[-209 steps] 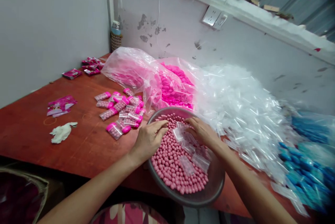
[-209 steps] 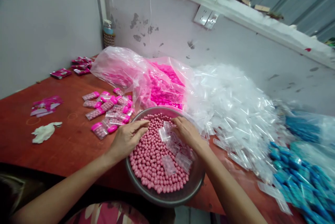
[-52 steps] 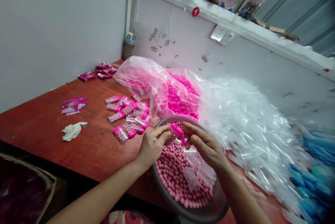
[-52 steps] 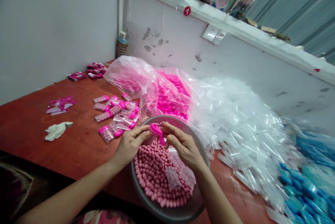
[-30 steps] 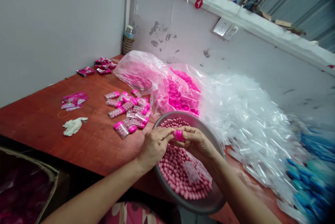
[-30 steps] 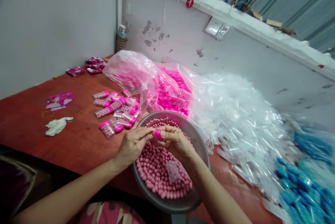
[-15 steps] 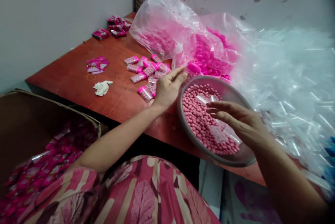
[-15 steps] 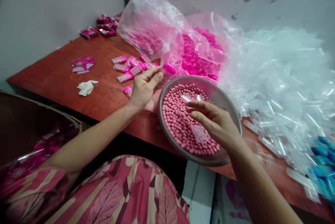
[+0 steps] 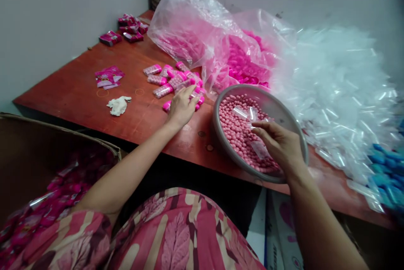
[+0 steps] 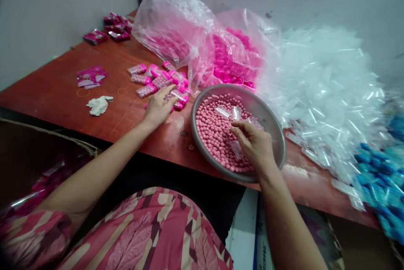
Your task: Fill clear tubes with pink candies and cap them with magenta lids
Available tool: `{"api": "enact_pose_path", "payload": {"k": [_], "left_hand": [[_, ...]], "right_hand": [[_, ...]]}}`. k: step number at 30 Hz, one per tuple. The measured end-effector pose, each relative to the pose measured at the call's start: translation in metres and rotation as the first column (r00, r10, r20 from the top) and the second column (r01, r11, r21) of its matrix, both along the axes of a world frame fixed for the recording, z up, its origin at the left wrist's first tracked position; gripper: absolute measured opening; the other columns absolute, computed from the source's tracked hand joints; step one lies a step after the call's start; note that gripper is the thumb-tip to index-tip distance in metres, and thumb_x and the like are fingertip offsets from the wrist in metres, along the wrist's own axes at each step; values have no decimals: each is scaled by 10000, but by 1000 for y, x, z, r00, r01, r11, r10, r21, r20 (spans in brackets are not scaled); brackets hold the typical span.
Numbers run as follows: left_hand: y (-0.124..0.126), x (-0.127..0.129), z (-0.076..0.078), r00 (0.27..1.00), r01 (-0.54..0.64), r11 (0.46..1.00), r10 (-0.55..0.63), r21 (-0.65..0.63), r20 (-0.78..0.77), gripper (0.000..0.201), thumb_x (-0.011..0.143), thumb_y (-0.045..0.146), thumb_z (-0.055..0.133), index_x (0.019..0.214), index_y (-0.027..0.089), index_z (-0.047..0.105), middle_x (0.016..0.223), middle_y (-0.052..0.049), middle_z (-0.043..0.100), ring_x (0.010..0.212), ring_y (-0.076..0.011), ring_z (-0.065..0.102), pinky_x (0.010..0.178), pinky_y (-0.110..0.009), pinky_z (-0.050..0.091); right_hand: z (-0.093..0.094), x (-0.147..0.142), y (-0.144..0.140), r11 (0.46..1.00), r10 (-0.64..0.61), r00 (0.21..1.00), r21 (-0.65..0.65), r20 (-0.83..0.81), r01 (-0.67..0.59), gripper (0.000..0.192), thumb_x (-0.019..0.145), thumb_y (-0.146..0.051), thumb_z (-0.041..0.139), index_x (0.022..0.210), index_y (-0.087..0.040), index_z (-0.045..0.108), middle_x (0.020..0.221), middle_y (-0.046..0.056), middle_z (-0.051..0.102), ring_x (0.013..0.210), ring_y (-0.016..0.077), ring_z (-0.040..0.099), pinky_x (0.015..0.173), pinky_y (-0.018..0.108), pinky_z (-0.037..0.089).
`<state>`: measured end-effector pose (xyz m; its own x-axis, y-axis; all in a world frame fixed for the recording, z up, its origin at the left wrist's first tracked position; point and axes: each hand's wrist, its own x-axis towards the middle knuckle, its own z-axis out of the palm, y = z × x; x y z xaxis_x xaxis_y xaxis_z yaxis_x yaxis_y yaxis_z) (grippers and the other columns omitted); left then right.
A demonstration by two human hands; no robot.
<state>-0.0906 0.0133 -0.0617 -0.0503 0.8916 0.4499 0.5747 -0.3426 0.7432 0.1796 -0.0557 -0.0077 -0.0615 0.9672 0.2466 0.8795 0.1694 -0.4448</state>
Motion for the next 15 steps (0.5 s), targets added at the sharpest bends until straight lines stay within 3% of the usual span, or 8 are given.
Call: {"api": "enact_pose_path", "payload": {"k": [3,5,10,15], "left_hand": [[-3,3,-20,981,-111,994,111,8,-157,396,887,196,383,1271,127,451,1327,-102,481,1264,-205,373,1049,-373,300],[-6,5,-29,977,-109,992,118,59,-177,408,895,192,345,1288,123,433,1358,-111,445,1301,-231,315,1059,-429,273],[0,10,-43,964,-67,979,113,192,-239,372,862,187,393,1198,115,536,1240,-137,562,1225,-313,419,1014,-532,287],[-6,9,-45,929,-75,980,136,185,-345,333,846,192,432,1140,173,589,1214,-82,592,1209,-310,432,1028,-537,258]], "right_hand": [[3,-1,-2,1000,-9,999,27,-31,10,232,805,-369,544,916,-208,668,852,41,696,757,202,635,699,306,461],[6,-2,-3,999,18,999,32,-37,-16,219,813,-345,521,901,-198,658,849,46,695,773,205,636,707,304,459],[11,-7,0,991,128,992,-34,-2,-128,187,834,-286,469,850,-204,636,809,34,689,748,190,635,679,280,456],[13,-8,-6,989,144,990,-32,-5,-144,219,848,-310,442,828,-200,630,785,36,680,738,193,626,659,274,445]]}}
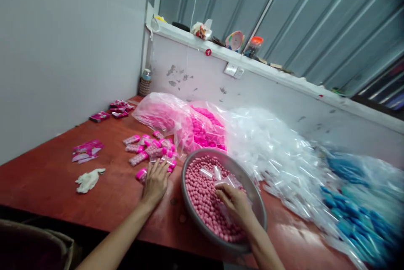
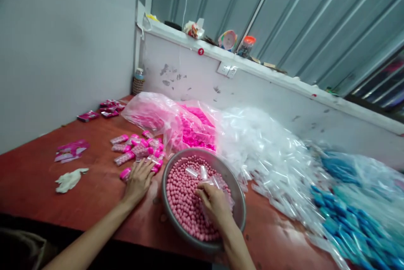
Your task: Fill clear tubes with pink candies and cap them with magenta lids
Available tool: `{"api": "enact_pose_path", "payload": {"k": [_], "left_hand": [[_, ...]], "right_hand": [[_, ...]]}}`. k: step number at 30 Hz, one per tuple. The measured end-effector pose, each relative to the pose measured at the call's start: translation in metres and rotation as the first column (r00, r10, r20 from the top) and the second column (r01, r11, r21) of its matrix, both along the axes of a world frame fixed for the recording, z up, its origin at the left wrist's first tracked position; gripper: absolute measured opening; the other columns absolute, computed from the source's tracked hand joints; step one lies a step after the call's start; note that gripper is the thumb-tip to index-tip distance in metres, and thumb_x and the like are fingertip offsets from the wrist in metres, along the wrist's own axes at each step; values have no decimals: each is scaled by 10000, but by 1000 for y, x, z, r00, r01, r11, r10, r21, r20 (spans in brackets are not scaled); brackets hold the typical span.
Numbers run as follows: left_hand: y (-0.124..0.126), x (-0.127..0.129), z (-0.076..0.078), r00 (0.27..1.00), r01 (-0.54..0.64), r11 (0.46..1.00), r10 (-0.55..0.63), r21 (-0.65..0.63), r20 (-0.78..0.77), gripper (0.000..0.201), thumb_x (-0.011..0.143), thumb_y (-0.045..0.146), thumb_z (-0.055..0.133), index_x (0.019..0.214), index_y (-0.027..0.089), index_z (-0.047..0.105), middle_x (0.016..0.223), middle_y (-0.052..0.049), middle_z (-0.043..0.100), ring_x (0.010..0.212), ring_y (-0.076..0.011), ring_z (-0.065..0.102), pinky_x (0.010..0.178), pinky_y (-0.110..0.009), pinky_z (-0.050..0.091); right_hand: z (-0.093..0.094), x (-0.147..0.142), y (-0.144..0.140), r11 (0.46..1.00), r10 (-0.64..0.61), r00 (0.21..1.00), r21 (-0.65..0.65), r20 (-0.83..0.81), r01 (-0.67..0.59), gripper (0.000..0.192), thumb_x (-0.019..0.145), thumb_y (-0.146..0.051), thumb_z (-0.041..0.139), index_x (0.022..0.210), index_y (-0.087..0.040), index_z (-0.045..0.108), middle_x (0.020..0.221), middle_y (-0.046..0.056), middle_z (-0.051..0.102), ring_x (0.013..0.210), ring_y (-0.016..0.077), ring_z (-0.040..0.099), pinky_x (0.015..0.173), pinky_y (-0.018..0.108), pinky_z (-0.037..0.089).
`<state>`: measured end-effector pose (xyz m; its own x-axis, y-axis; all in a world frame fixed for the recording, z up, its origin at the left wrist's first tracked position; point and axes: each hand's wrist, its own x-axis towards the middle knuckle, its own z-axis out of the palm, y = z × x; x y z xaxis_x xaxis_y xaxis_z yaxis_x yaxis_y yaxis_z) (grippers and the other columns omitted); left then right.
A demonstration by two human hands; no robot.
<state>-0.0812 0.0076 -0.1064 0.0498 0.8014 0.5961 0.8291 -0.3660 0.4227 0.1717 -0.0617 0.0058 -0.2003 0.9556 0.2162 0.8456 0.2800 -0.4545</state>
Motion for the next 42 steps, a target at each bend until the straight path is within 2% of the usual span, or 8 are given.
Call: {"api": "enact_pose_path", "payload": {"k": [6,12,24,31,34,37,39,42], "left_hand": [[-2,9,16,986,-40,997,29,-63,-167,373,875,279,408,1226,220,519,1313,-67,507,1266,-341,331,1035,-624,98],[59,24,40,946,72,993,-100,-98,-310,436,841,454,432,1187,218,552,1350,-91,458,1289,-349,277,1035,-619,71],[98,-64,35,911,107,991,-128,-77,-392,254,844,300,467,1034,279,635,1141,-34,638,1188,-306,424,1016,-637,49],[117,-51,35,945,2,997,-27,-79,-327,537,795,397,522,1282,180,462,1378,-130,415,1304,-328,277,1057,-555,110],[142,-19,43,965,-61,993,34,-97,-260,875,727,594,510,1410,142,203,1473,-180,183,1335,-371,168,1033,-582,144],[179,14,59,985,-169,965,160,-201,-61,1125,620,716,509,1427,122,-4,1479,-232,-28,1337,-424,61,983,-656,129],[205,26,70,968,-215,936,241,-280,63,1174,589,713,541,1423,107,-20,1468,-252,-81,1333,-438,5,974,-672,98],[239,20,77,914,-299,910,360,-287,188,1161,595,646,597,1420,81,7,1456,-267,-123,1326,-445,-58,974,-673,67]], "right_hand": [[-3,5,1,999,-15,1000,-30,14,16,258,853,-356,418,852,-217,636,827,44,688,772,214,632,682,297,446],[-4,6,2,998,-17,999,-57,32,19,258,850,-367,414,833,-228,631,808,38,686,751,211,628,673,296,443],[-5,-4,1,996,-72,997,-57,40,74,246,841,-303,416,728,-190,604,711,28,652,675,173,585,616,258,387],[4,-8,3,999,-22,999,-44,-29,21,239,852,-322,432,823,-203,637,766,30,675,710,165,609,643,237,435],[22,-2,41,998,-19,999,57,-35,21,244,850,-336,440,878,-204,642,834,47,684,755,187,629,680,262,470],[35,1,109,982,-32,998,189,48,23,312,840,-328,436,1086,-201,579,1064,92,637,984,237,596,853,366,456],[37,-4,161,969,-41,989,247,141,5,547,790,-350,515,1296,-173,403,1340,141,432,1253,281,375,995,451,343],[36,-28,234,965,-38,963,261,265,-33,883,711,-445,620,1403,-120,178,1471,184,142,1356,314,89,1066,503,192]]}}
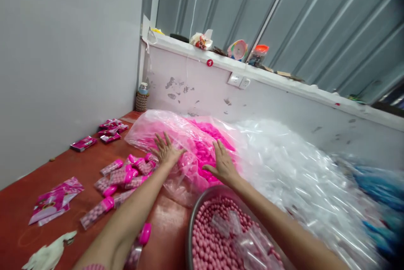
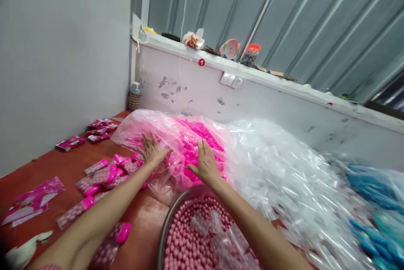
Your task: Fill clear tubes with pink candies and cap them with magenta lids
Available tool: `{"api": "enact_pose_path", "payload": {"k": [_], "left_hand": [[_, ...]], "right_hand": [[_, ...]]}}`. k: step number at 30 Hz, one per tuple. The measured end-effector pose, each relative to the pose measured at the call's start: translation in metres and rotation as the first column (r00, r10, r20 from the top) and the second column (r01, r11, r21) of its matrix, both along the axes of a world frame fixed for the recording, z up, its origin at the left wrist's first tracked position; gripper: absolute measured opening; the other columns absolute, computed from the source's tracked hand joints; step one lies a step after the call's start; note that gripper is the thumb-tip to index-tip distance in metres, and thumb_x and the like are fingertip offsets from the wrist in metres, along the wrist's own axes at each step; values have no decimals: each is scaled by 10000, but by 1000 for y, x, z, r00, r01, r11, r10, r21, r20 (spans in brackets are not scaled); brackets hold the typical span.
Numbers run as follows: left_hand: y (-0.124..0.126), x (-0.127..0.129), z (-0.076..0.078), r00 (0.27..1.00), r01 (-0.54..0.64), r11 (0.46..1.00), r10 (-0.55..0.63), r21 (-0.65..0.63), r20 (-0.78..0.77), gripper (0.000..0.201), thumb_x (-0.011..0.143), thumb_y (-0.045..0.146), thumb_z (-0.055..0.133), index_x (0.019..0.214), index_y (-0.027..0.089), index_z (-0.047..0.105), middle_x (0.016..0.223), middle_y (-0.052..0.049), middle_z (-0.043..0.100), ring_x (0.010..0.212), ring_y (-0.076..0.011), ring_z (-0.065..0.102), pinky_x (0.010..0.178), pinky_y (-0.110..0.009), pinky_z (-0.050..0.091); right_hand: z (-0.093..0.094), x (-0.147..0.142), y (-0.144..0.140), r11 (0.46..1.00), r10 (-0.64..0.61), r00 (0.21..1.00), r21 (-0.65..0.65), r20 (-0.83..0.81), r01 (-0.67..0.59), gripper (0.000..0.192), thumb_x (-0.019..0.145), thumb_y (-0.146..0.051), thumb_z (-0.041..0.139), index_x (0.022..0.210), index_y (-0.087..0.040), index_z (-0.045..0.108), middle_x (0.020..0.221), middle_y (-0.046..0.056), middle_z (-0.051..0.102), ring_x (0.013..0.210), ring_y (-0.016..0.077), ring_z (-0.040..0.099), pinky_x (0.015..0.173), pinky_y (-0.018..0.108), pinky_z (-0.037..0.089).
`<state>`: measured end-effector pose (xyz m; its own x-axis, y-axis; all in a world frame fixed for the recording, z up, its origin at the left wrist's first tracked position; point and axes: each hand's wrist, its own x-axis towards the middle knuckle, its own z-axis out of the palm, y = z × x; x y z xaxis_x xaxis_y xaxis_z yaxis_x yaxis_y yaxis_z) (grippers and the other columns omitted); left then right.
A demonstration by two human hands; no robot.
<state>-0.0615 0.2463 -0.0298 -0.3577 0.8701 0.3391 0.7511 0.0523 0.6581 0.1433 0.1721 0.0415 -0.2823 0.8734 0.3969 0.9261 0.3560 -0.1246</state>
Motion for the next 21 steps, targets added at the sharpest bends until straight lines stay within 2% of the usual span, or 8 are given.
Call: {"api": "enact_pose_path", "payload": {"k": [4,7,9,12,14,16,18,21], "left_hand": [[26,-45,-13,979,-120,993,122,-22,162,1062,622,480,669,1411,67,92,1471,-261,-19,1313,-469,-38,990,-634,97],[38,-77,-26,962,-117,986,142,-118,232,873,671,352,685,1369,74,239,1379,-280,312,1267,-454,261,950,-599,260],[47,-88,-29,951,-73,984,118,-164,286,610,759,305,633,1286,119,388,1252,-199,487,1143,-348,473,904,-525,382],[57,-88,-22,922,11,987,52,-161,383,321,852,288,536,1142,151,517,1141,-89,552,982,-219,567,814,-417,483],[60,-80,-7,894,61,993,-10,-99,448,299,852,289,536,1113,144,537,1126,-75,557,943,-211,576,770,-384,502],[59,-65,18,859,112,994,-99,5,502,297,845,296,545,1093,134,548,1105,-71,568,915,-210,584,742,-369,508],[57,-42,52,817,171,976,-217,136,535,248,847,291,539,1022,120,578,1023,-62,600,845,-179,596,704,-339,508],[47,7,113,735,270,903,-417,334,534,214,819,164,449,784,102,650,729,-15,633,712,-131,590,621,-234,464]], "right_hand": [[0,-53,77,999,48,998,-26,43,-47,1070,632,-439,707,1425,-150,50,1490,167,-16,1355,325,-54,1071,545,53],[-4,-89,123,979,46,992,-192,-119,-68,1162,565,-372,768,1426,-220,3,1494,144,-12,1346,369,49,1007,551,254],[-9,-103,146,953,18,982,-294,-188,-74,1103,563,-302,781,1423,-215,96,1447,181,220,1262,392,303,896,495,406],[-12,-101,168,923,-46,969,-382,-241,-51,659,670,-239,724,1258,-136,446,1133,156,576,970,298,579,772,405,485],[-4,-84,175,917,-96,948,-397,-302,-33,352,789,-269,626,1099,-120,553,1022,94,608,869,217,604,731,363,504],[14,-58,177,929,-141,909,-369,-392,-15,253,864,-301,531,1043,-124,561,1000,52,595,818,163,599,686,323,515],[37,-28,173,951,-173,849,-308,-499,12,202,864,-288,532,953,-113,580,887,27,603,702,118,586,592,258,501],[74,17,159,980,-176,728,-184,-662,69,157,743,-170,607,613,-93,565,564,-37,510,474,58,468,407,167,352]]}}
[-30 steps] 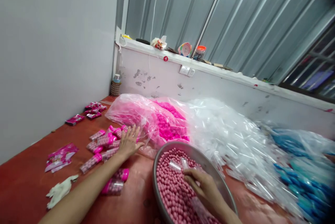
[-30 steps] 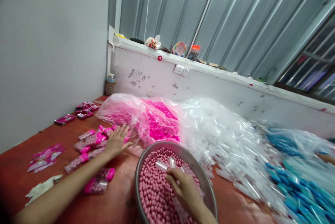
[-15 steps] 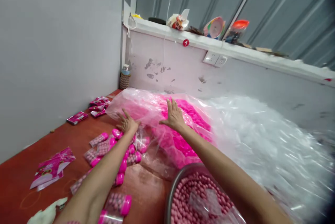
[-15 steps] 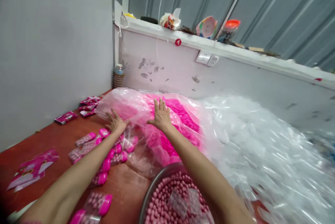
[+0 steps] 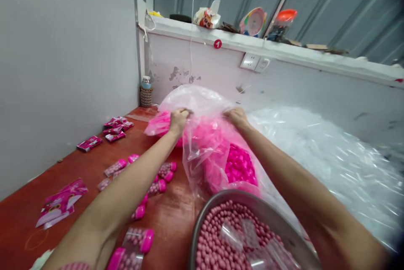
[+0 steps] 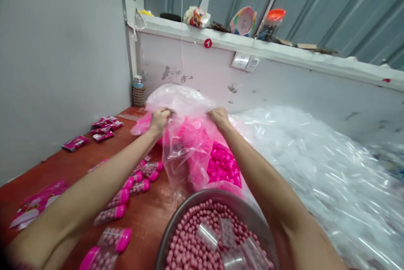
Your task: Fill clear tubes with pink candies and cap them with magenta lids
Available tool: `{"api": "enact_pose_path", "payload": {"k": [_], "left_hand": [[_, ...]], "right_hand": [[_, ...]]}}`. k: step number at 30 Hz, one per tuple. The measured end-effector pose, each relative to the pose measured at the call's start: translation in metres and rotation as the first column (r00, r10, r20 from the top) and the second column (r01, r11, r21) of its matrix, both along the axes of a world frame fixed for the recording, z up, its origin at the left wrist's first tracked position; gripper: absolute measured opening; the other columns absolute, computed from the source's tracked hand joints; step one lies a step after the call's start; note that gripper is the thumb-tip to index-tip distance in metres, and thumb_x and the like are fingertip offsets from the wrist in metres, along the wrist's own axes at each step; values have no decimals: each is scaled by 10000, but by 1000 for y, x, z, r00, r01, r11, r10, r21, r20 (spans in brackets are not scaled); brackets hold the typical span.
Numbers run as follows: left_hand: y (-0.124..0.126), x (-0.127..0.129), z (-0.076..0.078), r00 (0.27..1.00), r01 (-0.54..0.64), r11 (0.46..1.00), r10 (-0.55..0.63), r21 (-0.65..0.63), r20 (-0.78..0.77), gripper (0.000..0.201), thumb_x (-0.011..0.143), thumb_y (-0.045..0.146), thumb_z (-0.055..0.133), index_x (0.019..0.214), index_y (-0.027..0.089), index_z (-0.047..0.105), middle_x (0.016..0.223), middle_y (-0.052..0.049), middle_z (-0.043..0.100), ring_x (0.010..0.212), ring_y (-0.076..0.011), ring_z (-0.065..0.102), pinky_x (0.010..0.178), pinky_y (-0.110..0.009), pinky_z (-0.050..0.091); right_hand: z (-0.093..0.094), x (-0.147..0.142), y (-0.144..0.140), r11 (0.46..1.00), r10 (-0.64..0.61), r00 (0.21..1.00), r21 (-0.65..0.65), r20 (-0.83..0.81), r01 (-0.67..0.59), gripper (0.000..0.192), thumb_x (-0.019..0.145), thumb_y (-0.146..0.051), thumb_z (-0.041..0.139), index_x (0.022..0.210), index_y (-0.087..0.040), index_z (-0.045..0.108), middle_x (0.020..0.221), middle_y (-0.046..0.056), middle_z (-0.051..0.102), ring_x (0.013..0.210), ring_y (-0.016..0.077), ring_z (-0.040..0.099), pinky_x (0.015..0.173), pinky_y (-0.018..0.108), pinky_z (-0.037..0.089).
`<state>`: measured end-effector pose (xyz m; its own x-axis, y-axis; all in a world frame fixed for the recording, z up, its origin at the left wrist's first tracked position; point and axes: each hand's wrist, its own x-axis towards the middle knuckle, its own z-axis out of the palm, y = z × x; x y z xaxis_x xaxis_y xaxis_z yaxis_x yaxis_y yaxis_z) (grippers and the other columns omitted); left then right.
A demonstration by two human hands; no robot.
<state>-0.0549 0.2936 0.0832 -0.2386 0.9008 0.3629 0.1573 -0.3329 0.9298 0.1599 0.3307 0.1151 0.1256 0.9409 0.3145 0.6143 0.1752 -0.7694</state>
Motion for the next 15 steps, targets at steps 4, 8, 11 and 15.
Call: {"api": "enact_pose_path", "payload": {"k": [4,8,11,15], "left_hand": [[-20,81,78,983,171,968,-179,185,29,235,721,145,432,647,114,653,585,20,598,620,-106,567,565,-200,414],[-37,140,119,880,459,809,-470,367,-65,272,728,112,382,632,100,635,592,11,599,613,-87,561,621,-218,417],[-46,136,114,818,575,764,-544,293,-187,234,744,166,439,737,97,662,695,-23,643,696,-116,589,676,-254,443],[-66,62,72,735,604,797,-557,-1,-388,423,818,414,439,1119,158,589,1065,-94,649,954,-193,601,754,-296,480]], "right_hand": [[36,56,-32,979,-84,969,163,-232,124,169,617,-112,599,501,-139,480,460,-71,403,411,44,387,359,174,272],[51,104,-64,934,-109,903,270,-415,236,121,612,-108,556,562,-166,462,522,-67,433,448,48,418,394,174,334],[45,126,-82,914,-102,866,297,-489,276,135,599,-77,508,543,-176,437,519,-72,416,448,43,405,390,162,336],[31,126,-96,935,-39,874,291,-484,203,133,557,-59,509,487,-159,458,487,-68,426,434,46,401,353,153,304]]}}
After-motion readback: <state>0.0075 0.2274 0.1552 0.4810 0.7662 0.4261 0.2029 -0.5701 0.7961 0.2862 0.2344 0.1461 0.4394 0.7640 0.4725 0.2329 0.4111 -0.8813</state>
